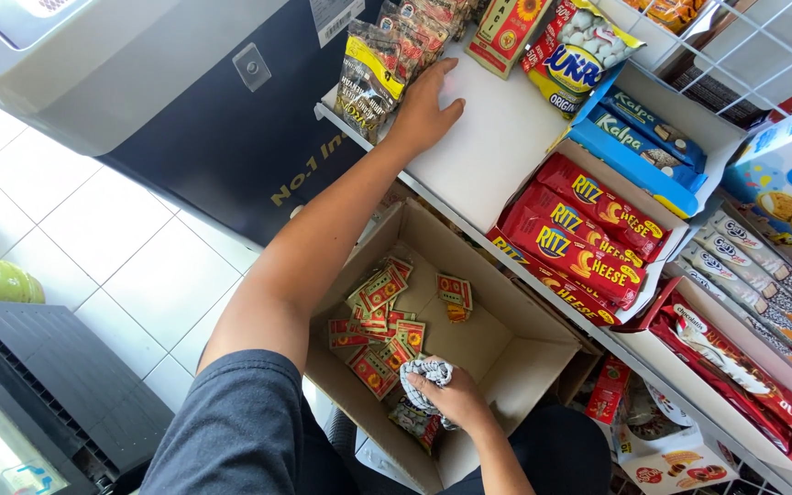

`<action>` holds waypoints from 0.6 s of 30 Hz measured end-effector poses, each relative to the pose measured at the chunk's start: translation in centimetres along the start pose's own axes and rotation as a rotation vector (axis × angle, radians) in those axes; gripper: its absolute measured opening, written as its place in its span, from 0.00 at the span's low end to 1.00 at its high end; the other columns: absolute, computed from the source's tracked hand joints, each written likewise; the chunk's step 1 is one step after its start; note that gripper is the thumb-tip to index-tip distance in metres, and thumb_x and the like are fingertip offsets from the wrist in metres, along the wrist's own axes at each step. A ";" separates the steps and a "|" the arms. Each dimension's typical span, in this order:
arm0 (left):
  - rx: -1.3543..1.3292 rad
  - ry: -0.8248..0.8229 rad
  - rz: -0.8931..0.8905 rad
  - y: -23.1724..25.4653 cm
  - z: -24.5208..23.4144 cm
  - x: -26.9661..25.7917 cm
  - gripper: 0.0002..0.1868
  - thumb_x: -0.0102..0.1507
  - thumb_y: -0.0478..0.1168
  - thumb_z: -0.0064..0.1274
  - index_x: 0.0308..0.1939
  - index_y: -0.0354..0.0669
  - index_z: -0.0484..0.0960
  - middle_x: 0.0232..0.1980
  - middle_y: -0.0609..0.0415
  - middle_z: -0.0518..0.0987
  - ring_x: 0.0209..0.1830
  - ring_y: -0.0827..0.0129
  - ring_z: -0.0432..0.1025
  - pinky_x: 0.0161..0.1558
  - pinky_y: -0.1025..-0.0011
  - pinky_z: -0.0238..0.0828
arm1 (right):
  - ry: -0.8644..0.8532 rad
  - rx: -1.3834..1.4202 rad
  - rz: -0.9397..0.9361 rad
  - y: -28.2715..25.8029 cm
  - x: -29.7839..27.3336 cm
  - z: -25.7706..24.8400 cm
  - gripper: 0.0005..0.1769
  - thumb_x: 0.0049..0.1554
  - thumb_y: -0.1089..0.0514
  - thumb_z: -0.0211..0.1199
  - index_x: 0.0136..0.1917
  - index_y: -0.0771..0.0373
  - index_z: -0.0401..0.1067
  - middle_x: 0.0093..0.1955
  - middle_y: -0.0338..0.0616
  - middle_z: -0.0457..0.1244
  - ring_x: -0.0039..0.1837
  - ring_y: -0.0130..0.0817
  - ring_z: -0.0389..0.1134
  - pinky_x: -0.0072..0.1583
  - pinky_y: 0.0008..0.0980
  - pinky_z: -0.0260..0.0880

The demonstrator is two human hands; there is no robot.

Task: The person is taking snack packets from a box on the floor and placing them onto grocery shelves.

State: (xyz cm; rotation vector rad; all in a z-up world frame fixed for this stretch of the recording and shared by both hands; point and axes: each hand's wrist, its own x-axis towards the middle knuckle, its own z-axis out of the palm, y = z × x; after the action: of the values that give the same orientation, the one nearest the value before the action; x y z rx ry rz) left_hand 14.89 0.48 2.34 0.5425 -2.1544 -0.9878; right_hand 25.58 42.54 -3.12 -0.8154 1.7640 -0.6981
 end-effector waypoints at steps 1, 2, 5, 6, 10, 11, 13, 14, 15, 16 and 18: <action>-0.001 -0.004 -0.009 0.0 0.0 0.0 0.33 0.64 0.37 0.61 0.71 0.36 0.65 0.72 0.39 0.70 0.70 0.50 0.68 0.69 0.61 0.65 | -0.005 0.000 0.004 0.0 0.0 0.0 0.21 0.57 0.39 0.64 0.50 0.57 0.80 0.40 0.40 0.75 0.43 0.33 0.78 0.45 0.35 0.77; 0.000 -0.004 -0.008 0.0 -0.1 0.1 0.33 0.64 0.37 0.61 0.71 0.36 0.65 0.72 0.39 0.70 0.70 0.50 0.68 0.69 0.61 0.65 | -0.005 0.000 0.003 0.0 0.1 0.0 0.21 0.57 0.39 0.64 0.50 0.57 0.80 0.40 0.40 0.75 0.43 0.33 0.78 0.45 0.35 0.77; 0.019 0.005 -0.045 0.2 -0.5 0.1 0.34 0.63 0.38 0.61 0.72 0.38 0.66 0.71 0.41 0.71 0.70 0.52 0.69 0.70 0.62 0.65 | -0.002 -0.004 0.004 -0.1 0.0 0.0 0.21 0.57 0.38 0.63 0.50 0.57 0.80 0.39 0.41 0.75 0.42 0.33 0.78 0.45 0.36 0.76; 0.033 -0.015 -0.064 0.5 -0.8 0.0 0.34 0.64 0.38 0.60 0.72 0.38 0.65 0.71 0.40 0.70 0.70 0.51 0.67 0.70 0.60 0.62 | 0.003 -0.016 0.012 -0.2 -0.1 0.0 0.22 0.57 0.38 0.63 0.50 0.57 0.80 0.39 0.41 0.75 0.42 0.33 0.78 0.45 0.36 0.76; 0.068 -0.145 -0.113 2.2 -2.1 -0.5 0.30 0.65 0.42 0.59 0.71 0.43 0.70 0.69 0.44 0.74 0.70 0.54 0.68 0.71 0.59 0.62 | 0.016 -0.057 0.005 0.2 0.4 0.2 0.22 0.57 0.37 0.63 0.49 0.57 0.80 0.40 0.41 0.75 0.42 0.33 0.78 0.45 0.36 0.76; 0.068 -0.145 -0.114 3.0 -2.8 -0.9 0.30 0.65 0.42 0.59 0.71 0.43 0.70 0.69 0.44 0.74 0.70 0.54 0.68 0.71 0.59 0.62 | 0.014 -0.056 0.005 0.1 0.3 0.2 0.22 0.57 0.37 0.63 0.49 0.57 0.80 0.40 0.41 0.75 0.42 0.33 0.78 0.45 0.36 0.76; 0.194 -0.387 -0.041 4.7 -4.2 -1.9 0.26 0.68 0.46 0.56 0.69 0.46 0.73 0.70 0.47 0.75 0.68 0.55 0.70 0.70 0.58 0.63 | 0.006 -0.060 0.031 -0.1 0.1 0.2 0.22 0.57 0.37 0.63 0.49 0.56 0.80 0.40 0.41 0.75 0.43 0.34 0.78 0.45 0.37 0.76; 0.195 -0.389 -0.044 4.5 -4.9 -2.4 0.26 0.68 0.46 0.56 0.69 0.46 0.73 0.70 0.47 0.75 0.68 0.55 0.70 0.70 0.58 0.63 | 0.004 -0.058 0.032 0.1 0.2 0.1 0.22 0.57 0.37 0.63 0.49 0.56 0.80 0.40 0.41 0.75 0.43 0.34 0.78 0.45 0.37 0.76; 0.188 -0.417 -0.015 4.3 -5.6 -3.0 0.26 0.67 0.46 0.57 0.68 0.45 0.74 0.68 0.46 0.76 0.68 0.55 0.71 0.70 0.59 0.65 | 0.007 -0.061 0.023 0.2 0.3 0.2 0.21 0.57 0.38 0.63 0.49 0.56 0.80 0.40 0.42 0.75 0.43 0.34 0.78 0.45 0.37 0.76; 0.181 -0.444 0.015 4.1 -6.3 -3.6 0.27 0.66 0.46 0.58 0.68 0.45 0.74 0.67 0.45 0.76 0.68 0.54 0.71 0.69 0.59 0.67 | 0.011 -0.065 0.013 0.4 0.4 0.3 0.21 0.57 0.38 0.63 0.49 0.56 0.80 0.41 0.42 0.75 0.43 0.35 0.77 0.45 0.38 0.76; 0.188 -0.431 -0.043 4.8 -7.3 -4.1 0.27 0.66 0.46 0.57 0.69 0.45 0.73 0.67 0.44 0.75 0.67 0.54 0.71 0.68 0.59 0.66 | 0.008 -0.070 0.005 0.3 0.3 0.4 0.21 0.57 0.38 0.63 0.50 0.56 0.80 0.41 0.43 0.75 0.44 0.35 0.77 0.46 0.38 0.76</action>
State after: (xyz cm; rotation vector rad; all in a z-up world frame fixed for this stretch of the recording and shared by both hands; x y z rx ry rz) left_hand 22.60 2.38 7.78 0.4995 -2.6484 -1.0005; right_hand 25.78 42.46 -3.67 -0.8557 1.8052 -0.6400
